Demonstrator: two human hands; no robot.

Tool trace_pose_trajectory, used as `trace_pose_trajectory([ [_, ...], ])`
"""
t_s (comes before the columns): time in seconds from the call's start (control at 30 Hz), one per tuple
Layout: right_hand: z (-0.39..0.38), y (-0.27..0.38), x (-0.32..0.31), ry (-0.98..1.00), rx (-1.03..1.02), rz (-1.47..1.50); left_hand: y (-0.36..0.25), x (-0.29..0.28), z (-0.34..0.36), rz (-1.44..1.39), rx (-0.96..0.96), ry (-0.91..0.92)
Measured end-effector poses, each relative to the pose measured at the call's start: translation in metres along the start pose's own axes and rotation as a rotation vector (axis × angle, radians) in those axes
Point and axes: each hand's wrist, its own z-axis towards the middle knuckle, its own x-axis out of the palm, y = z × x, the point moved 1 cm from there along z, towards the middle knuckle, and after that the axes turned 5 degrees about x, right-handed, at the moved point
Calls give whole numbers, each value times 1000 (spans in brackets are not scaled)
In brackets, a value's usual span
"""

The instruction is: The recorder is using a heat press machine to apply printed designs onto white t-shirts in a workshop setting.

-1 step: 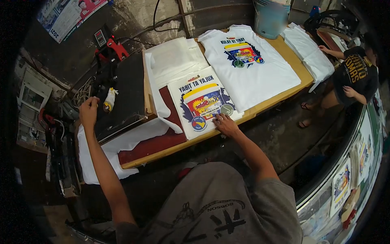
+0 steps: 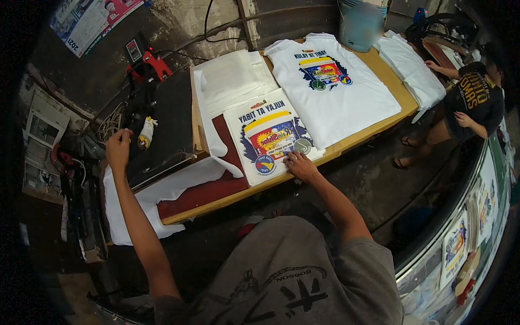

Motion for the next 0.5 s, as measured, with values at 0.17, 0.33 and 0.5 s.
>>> trace_pose_trajectory([
  [0.17, 2, 1, 2, 2, -47, -82, -8, -4, -1, 53, -34, 19],
  [0.33, -3, 2, 8, -100, -96, -191, -10, -4, -1, 57, -49, 22],
  [0.5, 4, 0, -1, 15, -82, -127, -7, -2, -2, 52, -44, -3],
])
